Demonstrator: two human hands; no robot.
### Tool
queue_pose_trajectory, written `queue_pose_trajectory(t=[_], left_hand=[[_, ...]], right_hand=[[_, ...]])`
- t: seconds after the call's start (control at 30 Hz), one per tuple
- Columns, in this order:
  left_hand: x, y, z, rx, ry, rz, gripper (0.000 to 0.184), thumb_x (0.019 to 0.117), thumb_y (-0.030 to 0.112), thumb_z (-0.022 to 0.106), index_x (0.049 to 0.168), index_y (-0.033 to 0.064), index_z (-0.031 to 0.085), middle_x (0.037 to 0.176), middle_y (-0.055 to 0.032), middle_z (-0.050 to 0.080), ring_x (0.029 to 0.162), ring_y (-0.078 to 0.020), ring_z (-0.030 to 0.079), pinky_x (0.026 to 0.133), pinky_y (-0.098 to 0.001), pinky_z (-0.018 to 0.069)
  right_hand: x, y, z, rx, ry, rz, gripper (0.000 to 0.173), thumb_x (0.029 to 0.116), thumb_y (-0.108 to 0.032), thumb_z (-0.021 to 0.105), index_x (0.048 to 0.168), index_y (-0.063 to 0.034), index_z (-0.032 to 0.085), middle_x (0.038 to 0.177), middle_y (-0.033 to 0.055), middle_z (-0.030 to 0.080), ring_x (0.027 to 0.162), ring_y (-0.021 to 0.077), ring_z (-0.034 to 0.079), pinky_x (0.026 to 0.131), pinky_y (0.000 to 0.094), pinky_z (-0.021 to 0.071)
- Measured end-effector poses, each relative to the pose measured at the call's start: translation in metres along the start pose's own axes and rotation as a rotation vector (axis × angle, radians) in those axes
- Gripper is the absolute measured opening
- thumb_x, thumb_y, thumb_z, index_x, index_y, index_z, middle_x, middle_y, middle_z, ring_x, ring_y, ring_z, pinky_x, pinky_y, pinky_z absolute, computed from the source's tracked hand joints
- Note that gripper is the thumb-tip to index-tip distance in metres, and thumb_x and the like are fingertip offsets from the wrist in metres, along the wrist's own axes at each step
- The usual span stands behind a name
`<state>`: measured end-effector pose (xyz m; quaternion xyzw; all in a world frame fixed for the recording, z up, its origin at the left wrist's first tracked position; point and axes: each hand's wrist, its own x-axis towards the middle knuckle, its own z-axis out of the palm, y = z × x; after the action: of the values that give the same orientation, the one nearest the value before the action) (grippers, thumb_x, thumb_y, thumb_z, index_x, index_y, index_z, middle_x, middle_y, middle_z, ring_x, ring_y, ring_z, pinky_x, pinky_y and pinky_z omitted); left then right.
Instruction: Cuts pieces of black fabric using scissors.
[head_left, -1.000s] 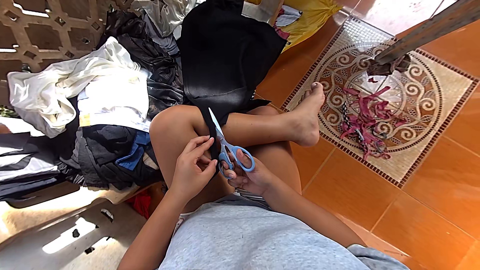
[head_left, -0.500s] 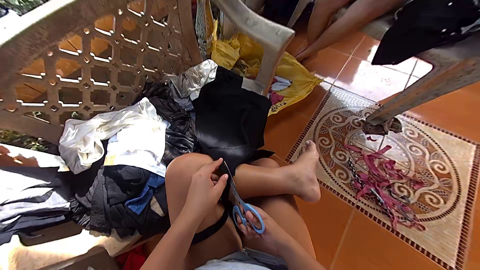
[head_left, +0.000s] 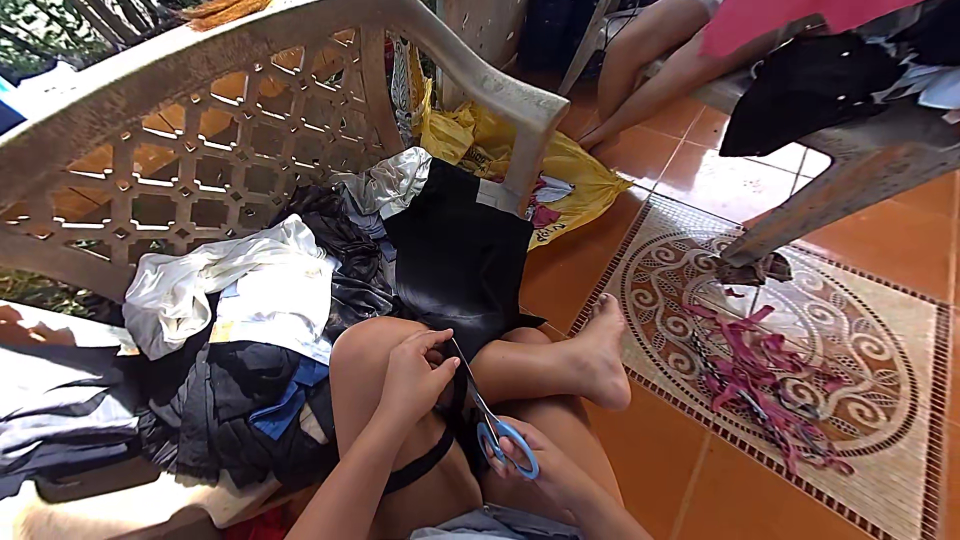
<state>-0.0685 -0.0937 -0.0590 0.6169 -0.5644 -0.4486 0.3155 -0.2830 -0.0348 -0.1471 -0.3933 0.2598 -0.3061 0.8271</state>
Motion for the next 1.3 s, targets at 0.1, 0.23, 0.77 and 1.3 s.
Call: queue_pose_trajectory(t=[0.1, 0.23, 0.77, 1.3], left_hand=[[0.003, 0.004, -0.004, 0.080, -0.104, -0.014, 0.043, 0.0920, 0.007, 0.069, 0.134, 0.0010, 0.065, 0.121, -0.0136, 0.068, 0.080, -0.0050, 0.062, 0.072, -0.0185, 0.0507], [0.009, 0.008, -0.006, 0.033, -0.199, -0.037, 0.050, 0.0909, 0.002, 0.069, 0.140, -0.0021, 0.059, 0.137, -0.0182, 0.061, 0.093, -0.0092, 0.066, 0.082, -0.0210, 0.0542], [-0.006, -0.013, 0.008, -0.047, 0.039, 0.107, 0.056, 0.0826, 0.001, 0.075, 0.137, -0.0058, 0.060, 0.138, -0.0224, 0.059, 0.078, -0.0040, 0.068, 0.069, -0.0167, 0.0567], [-0.009, -0.025, 0.008, -0.093, 0.088, 0.122, 0.063, 0.0815, 0.001, 0.077, 0.141, -0.0049, 0.056, 0.139, -0.0186, 0.057, 0.069, 0.0029, 0.061, 0.063, -0.0125, 0.0532]], right_hand=[[-0.002, -0.001, -0.002, -0.046, 0.010, 0.017, 0.028, 0.0912, -0.050, 0.071, 0.095, -0.0230, 0.064, 0.079, -0.0158, 0.063, 0.064, -0.0075, 0.056, 0.059, 0.0104, 0.0457], [-0.004, -0.005, -0.003, -0.100, 0.050, 0.038, 0.030, 0.0903, -0.050, 0.072, 0.095, -0.0219, 0.062, 0.079, -0.0169, 0.063, 0.064, -0.0078, 0.056, 0.060, 0.0107, 0.0462], [0.002, 0.005, 0.014, 0.056, 0.147, 0.080, 0.037, 0.0866, -0.053, 0.075, 0.091, -0.0190, 0.062, 0.073, -0.0143, 0.061, 0.053, -0.0098, 0.046, 0.047, 0.0075, 0.0343], [0.014, 0.009, 0.011, 0.138, 0.038, 0.017, 0.048, 0.0875, -0.064, 0.067, 0.097, -0.0174, 0.059, 0.078, -0.0126, 0.060, 0.056, -0.0086, 0.048, 0.049, 0.0078, 0.0364]])
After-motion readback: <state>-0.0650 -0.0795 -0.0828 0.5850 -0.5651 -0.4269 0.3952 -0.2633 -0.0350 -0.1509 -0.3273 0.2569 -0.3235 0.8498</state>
